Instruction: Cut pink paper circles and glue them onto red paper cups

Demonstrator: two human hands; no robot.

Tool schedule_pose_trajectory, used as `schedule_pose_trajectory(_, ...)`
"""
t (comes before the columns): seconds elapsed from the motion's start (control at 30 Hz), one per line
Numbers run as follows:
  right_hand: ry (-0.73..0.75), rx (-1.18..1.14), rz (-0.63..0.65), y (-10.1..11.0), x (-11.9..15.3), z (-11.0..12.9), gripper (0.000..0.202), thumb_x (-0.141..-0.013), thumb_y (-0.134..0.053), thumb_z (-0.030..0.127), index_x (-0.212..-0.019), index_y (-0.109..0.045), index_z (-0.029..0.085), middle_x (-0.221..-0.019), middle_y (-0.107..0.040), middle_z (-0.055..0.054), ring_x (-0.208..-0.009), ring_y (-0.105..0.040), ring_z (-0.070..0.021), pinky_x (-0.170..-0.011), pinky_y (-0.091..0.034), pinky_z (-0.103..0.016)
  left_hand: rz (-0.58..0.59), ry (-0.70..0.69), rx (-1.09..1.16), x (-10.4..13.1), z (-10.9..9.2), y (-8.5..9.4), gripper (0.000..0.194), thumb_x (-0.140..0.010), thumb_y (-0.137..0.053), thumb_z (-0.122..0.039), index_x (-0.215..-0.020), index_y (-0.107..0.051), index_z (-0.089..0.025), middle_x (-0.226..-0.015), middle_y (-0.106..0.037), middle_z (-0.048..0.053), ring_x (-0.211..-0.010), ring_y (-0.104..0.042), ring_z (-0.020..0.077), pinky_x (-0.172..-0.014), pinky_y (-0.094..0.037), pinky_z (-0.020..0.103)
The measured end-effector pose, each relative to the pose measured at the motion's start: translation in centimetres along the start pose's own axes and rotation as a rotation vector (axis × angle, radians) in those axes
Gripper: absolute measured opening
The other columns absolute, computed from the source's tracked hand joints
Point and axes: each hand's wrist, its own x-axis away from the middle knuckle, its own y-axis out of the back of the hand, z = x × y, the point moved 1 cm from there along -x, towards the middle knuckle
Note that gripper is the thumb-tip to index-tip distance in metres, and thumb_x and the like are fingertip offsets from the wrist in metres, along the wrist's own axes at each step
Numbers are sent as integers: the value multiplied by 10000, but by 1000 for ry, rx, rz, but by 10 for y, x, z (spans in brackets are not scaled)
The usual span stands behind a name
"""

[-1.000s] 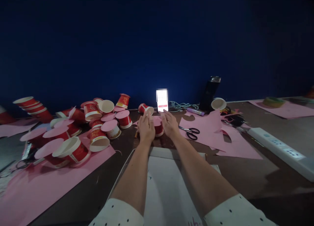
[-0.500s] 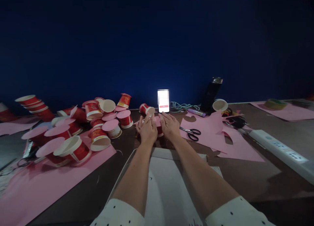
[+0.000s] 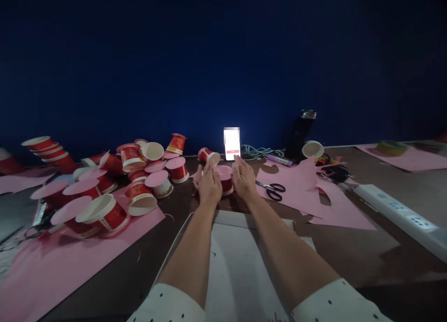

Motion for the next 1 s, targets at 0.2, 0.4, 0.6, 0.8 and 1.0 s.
schedule_pose_trajectory(0.2,33,131,83,-6,13,12,449,-958,-288,422,-1354,-461,302,-1405,-483,-5,-1303,-379,-237,-1067,-289,-491,26,7,-68,5,-9,-1,466,-938,-259,-369,-1296,-540,-272,-1424,-458,18,-1365,-294,299,-1110,-176,572)
schedule_pose_trajectory(0.4,10,54,45,-3,10,8,470,-960,-265,418,-1354,-466,263,-1366,-522,-43,-1268,-425,-236,-1054,-317,-456,44,-8,-7,-1,1,-4,478,-936,-262,-355,-1316,-517,-215,-1440,-435,54,-1365,-314,269,-1131,-203,500)
schedule_pose_trajectory(0.6,32,-10,-68,3,7,2,536,-952,-270,439,-1410,-380,184,-1388,-489,-90,-1271,-427,-230,-1058,-319,-400,-10,-53,77,-4,9,-6,504,-951,-211,-347,-1378,-432,-197,-1468,-391,72,-1383,-293,200,-1150,-193,418)
schedule_pose_trajectory(0.8,63,109,74,-1,16,15,485,-934,-345,427,-1383,-423,263,-1408,-478,-26,-1303,-373,-247,-1072,-282,-449,52,-3,-20,2,-3,-3,460,-933,-280,-352,-1305,-528,-244,-1443,-433,18,-1368,-304,272,-1126,-215,499)
schedule_pose_trajectory(1.0,47,106,51,3,15,17,469,-937,-345,419,-1365,-453,260,-1404,-484,-17,-1282,-391,-245,-1068,-290,-445,12,-21,0,1,-1,-2,479,-933,-281,-341,-1338,-493,-198,-1436,-439,74,-1345,-340,269,-1112,-243,492)
